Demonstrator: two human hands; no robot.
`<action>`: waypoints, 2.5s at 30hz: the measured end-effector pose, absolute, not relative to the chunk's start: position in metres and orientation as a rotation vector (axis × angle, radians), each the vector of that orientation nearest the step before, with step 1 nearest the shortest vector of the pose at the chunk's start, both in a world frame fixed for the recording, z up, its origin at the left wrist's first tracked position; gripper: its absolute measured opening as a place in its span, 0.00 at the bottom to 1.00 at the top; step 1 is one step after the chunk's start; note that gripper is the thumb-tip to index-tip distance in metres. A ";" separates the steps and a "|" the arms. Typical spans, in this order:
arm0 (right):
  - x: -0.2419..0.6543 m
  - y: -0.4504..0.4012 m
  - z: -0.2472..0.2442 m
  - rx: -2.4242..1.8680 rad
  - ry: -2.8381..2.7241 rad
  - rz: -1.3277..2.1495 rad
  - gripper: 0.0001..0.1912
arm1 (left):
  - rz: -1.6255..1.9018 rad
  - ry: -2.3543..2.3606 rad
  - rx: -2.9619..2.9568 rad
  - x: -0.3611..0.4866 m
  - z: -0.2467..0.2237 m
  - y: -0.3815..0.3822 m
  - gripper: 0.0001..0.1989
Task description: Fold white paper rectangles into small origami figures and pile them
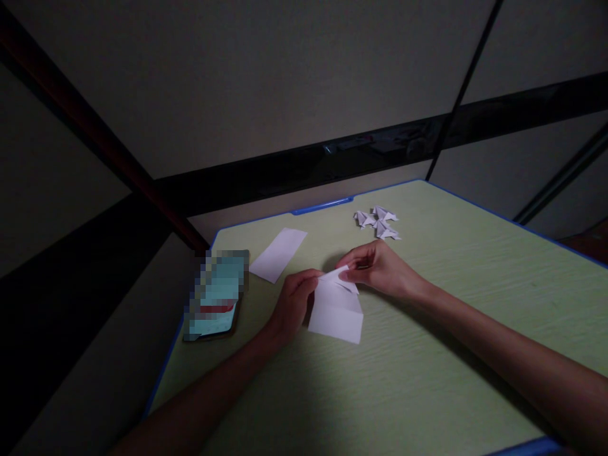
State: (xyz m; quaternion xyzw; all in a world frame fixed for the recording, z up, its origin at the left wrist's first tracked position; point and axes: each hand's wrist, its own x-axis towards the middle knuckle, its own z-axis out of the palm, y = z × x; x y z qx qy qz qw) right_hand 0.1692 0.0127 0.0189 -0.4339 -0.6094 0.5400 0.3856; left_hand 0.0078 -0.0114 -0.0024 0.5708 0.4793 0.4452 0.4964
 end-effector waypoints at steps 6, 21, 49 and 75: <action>0.167 0.011 0.019 -1.078 -1.581 1.419 0.05 | 0.957 1.240 1.554 0.012 0.004 -0.013 0.13; 0.170 0.017 0.015 -1.096 -1.607 1.393 0.05 | 1.064 1.337 1.450 0.009 0.004 -0.010 0.14; 0.172 0.018 0.015 -1.113 -1.431 1.513 0.05 | 1.081 1.277 1.352 0.012 0.006 -0.012 0.12; 0.164 0.013 0.014 -0.912 -1.513 1.667 0.14 | 0.942 1.269 1.408 0.007 0.002 -0.010 0.14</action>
